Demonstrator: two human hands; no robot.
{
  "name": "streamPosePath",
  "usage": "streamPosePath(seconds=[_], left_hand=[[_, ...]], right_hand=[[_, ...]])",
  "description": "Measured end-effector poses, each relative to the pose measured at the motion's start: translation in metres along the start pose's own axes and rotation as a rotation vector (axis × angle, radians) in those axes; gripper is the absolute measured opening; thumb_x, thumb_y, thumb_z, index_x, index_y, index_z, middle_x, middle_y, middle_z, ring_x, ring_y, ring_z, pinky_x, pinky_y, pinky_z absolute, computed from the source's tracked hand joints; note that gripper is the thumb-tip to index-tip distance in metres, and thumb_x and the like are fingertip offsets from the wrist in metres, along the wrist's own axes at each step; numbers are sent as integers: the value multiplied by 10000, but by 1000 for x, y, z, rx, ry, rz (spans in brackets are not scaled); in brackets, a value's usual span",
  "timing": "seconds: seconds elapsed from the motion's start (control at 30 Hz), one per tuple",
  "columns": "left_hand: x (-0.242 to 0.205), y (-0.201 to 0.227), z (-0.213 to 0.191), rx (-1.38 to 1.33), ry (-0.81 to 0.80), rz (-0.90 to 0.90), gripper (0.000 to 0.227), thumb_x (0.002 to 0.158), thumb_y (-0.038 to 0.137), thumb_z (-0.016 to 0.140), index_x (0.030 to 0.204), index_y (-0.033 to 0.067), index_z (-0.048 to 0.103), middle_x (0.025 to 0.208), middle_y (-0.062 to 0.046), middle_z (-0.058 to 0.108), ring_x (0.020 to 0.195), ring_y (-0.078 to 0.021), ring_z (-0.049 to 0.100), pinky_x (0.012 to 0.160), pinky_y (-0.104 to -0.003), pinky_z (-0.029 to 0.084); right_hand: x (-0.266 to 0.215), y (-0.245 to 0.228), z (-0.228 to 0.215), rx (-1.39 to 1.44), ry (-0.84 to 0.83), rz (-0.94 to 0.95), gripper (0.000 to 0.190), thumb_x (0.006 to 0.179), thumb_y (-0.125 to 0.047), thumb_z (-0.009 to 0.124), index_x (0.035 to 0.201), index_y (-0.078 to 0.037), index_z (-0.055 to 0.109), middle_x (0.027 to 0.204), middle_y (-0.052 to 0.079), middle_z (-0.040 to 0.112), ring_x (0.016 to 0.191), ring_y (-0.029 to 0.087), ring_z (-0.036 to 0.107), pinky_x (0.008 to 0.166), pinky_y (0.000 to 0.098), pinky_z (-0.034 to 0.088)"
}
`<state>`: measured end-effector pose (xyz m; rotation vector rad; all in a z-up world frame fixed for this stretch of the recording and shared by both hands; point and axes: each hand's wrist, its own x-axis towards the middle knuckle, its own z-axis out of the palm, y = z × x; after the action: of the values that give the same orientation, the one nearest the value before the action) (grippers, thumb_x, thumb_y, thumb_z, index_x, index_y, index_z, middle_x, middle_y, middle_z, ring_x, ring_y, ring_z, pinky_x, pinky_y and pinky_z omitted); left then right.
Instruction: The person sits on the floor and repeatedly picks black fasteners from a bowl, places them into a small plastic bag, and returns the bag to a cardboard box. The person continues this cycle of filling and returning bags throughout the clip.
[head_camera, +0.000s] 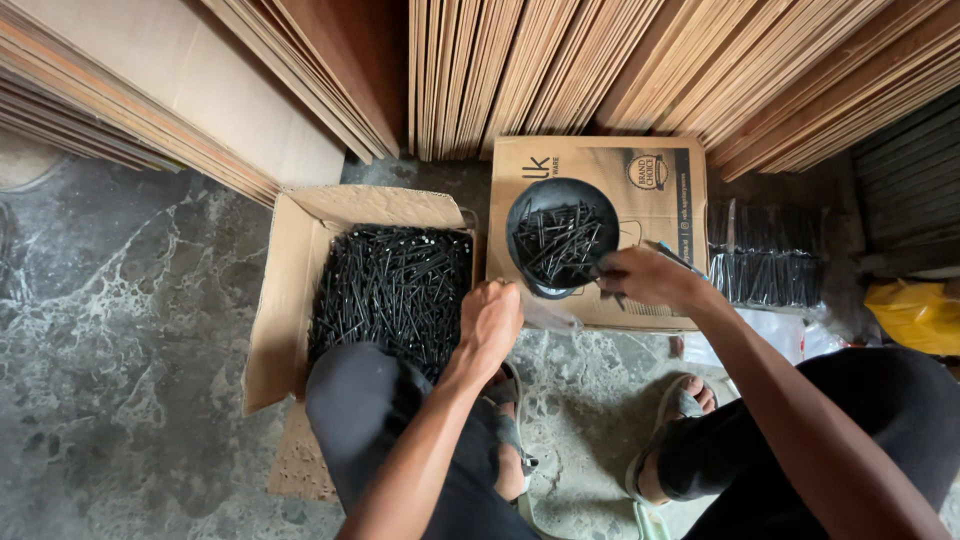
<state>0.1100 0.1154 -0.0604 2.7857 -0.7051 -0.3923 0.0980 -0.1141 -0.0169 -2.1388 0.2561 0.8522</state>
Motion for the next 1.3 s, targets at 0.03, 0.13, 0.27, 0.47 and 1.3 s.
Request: streamPosePath(seconds=[0.03, 0.13, 0.27, 0.47, 1.3], left_hand=[[-1, 1, 2, 1, 0, 0, 125, 734, 81, 574, 757, 16, 678, 770, -158, 651, 745, -329, 634, 641, -383, 518], [2, 1, 10, -33, -38, -4, 133, 738, 82, 583, 777, 7, 686, 758, -170, 657, 733, -328, 637, 629, -389, 522], [9, 6, 5, -77, -17, 37, 166, 776, 119, 580, 847, 5, 677, 814, -173, 660, 780, -329, 649, 662, -396, 528], [3, 8, 15, -118, 16, 85, 187, 791, 133, 533, 938, 71, 630, 848, -114, 636, 801, -282, 636, 642, -377, 524], [7, 19, 32, -262, 198, 382, 236, 829, 87, 539, 1057, 59, 590, 957, -133, 625, 922, -257, 620, 758, -309, 511]], right_hand=[[-2, 5, 2, 1, 0, -1, 190, 859, -144, 543, 947, -27, 664, 851, 163, 685, 796, 259, 668, 672, 344, 488], [-12, 16, 7, 464, 46, -28, 227, 827, -56, 595, 1017, 66, 624, 860, 183, 623, 795, 252, 582, 698, 326, 438], [-41, 11, 7, 652, 1, 0, 326, 781, -49, 637, 1091, 44, 600, 944, 238, 618, 874, 308, 557, 771, 383, 426], [-47, 21, 13, 759, -78, -59, 290, 811, 2, 572, 1097, 31, 609, 824, 150, 622, 702, 202, 537, 627, 276, 426], [-29, 9, 38, 601, -34, -144, 219, 843, -79, 590, 969, 56, 708, 629, 116, 570, 634, 159, 493, 611, 305, 400]])
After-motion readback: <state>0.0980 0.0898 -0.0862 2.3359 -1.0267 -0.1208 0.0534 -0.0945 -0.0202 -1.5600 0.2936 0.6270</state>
